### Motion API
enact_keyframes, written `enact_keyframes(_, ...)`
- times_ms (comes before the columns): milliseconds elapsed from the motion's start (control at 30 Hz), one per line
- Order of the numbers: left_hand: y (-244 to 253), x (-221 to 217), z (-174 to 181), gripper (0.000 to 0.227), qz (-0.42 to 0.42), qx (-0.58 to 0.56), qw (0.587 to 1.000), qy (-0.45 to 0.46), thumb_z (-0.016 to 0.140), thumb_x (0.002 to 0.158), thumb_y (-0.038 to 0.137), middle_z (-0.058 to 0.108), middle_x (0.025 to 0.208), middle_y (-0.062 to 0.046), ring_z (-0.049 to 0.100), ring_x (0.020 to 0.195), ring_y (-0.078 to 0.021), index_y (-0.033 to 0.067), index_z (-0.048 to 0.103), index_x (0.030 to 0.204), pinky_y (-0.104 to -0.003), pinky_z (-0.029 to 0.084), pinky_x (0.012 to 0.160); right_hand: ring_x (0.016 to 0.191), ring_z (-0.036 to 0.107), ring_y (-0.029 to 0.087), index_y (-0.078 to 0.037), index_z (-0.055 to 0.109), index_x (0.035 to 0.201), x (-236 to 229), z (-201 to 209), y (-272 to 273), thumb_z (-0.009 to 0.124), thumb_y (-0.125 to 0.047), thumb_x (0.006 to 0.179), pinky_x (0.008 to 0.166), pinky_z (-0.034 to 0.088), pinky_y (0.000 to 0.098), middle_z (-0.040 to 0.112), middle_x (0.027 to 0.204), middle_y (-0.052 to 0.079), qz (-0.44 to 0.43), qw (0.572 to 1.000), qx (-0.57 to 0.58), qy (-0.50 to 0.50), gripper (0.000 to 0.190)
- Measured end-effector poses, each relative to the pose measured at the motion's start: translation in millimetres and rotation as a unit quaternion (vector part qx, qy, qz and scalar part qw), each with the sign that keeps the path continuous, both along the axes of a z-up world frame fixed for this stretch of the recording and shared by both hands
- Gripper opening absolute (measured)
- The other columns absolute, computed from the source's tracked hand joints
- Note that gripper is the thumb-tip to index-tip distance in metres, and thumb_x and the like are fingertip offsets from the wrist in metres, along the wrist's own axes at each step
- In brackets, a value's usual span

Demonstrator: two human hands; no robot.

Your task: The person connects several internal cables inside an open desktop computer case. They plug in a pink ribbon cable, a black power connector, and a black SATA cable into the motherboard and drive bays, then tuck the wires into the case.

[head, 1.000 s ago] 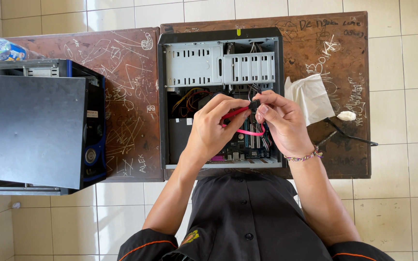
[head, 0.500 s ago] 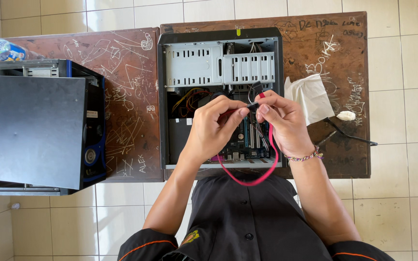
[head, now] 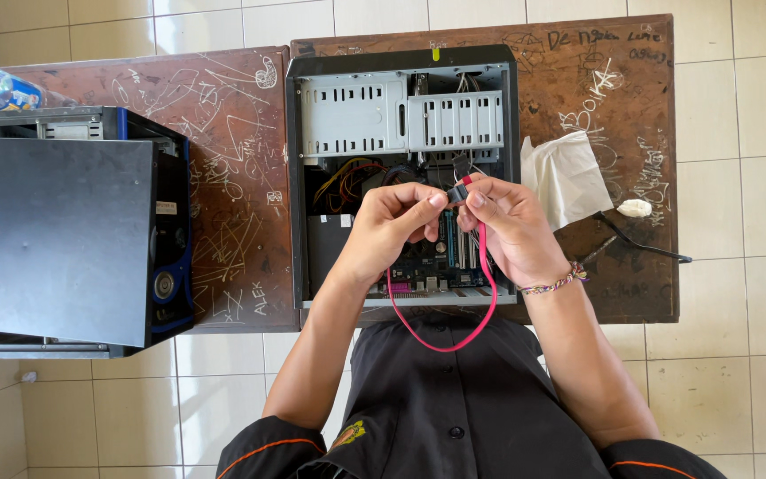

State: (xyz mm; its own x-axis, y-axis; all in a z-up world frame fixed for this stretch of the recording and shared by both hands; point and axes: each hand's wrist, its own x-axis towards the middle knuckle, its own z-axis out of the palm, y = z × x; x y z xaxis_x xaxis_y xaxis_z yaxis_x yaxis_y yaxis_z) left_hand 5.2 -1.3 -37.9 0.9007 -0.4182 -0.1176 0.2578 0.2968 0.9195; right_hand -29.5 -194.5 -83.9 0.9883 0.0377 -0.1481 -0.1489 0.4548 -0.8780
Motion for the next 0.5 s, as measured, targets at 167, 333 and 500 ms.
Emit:
enact_keyframes(167,-2,1,-2,0.017,0.014,0.01,1.0,-0.004,0.07,0.098,0.014,0.066,0.059,-0.012,0.047,0.053,-0.0071,-0.0013,0.078,0.097,-0.018,0.036,0.051,0.075,0.053,0.009,0.005,0.069,0.096,1,1,0,0.068,-0.016,0.101,0.075,0.049,0.0277,0.055,0.097,0.01,0.001,1.0,-0.01,0.001,0.022)
enact_keyframes(333,-2,1,-1,0.016,0.023,0.023,0.999,-0.01,0.071,0.097,0.012,0.067,0.061,-0.012,0.049,0.054,-0.0071,-0.002,0.077,0.098,-0.018,0.037,0.051,0.075,0.058,0.011,0.004,0.068,0.097,2,-1,-2,0.067,-0.015,0.102,0.074,0.05,0.0258,0.056,0.095,0.011,-0.007,0.999,-0.036,-0.007,0.019)
enact_keyframes(500,0,2,8,0.016,0.041,0.112,0.991,-0.057,0.073,0.095,0.014,0.075,0.075,-0.014,0.061,0.065,-0.0094,0.0007,0.077,0.104,-0.02,0.051,0.055,0.081,0.058,0.01,0.006,0.07,0.102,5,37,7,0.068,-0.015,0.103,0.081,0.052,0.0273,0.06,0.102,0.014,-0.033,0.985,-0.161,-0.057,0.021)
